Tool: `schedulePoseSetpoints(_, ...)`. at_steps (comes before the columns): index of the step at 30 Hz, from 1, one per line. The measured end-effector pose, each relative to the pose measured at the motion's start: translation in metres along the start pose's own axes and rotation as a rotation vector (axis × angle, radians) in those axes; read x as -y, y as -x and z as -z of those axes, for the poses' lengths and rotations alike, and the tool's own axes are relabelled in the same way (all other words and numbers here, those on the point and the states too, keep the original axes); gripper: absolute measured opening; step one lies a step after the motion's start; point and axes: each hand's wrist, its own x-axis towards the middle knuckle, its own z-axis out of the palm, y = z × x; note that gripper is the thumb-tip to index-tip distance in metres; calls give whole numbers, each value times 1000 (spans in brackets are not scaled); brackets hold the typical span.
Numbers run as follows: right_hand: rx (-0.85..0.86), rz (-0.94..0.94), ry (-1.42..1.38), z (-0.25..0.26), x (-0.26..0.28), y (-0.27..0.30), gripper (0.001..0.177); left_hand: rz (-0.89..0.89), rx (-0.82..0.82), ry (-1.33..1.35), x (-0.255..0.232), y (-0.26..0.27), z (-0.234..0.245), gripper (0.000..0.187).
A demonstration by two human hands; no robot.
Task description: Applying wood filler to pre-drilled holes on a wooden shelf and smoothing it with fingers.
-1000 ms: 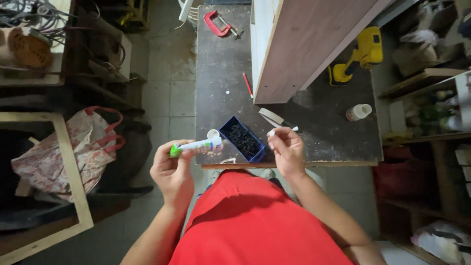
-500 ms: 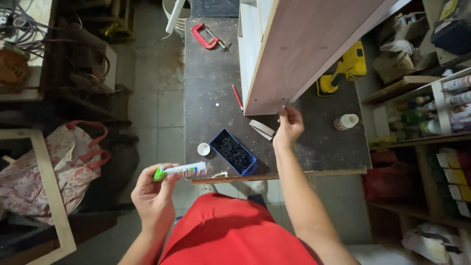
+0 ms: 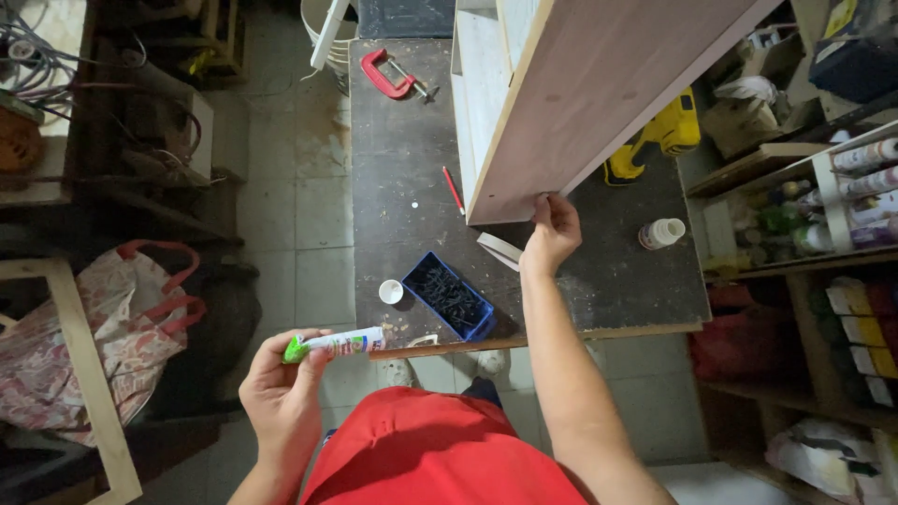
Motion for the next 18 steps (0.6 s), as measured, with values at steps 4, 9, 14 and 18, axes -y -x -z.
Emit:
schedulePoseSetpoints(4,1,-23,14,-3,14,5,13,-7,21,-17,-5,-1,-2,18)
schedulePoseSetpoints(9,10,7,24,-3,6,-1,14,6,11,-26,-5,-3,-7,16)
schedulePoseSetpoints(14,22,0,8,0,3,-6,14,3,21,-35,-9,-2,-12,15)
schedulePoseSetpoints(18,24,12,37,3,-2,-12,15,30,16,-40,-14,-2,-18,16)
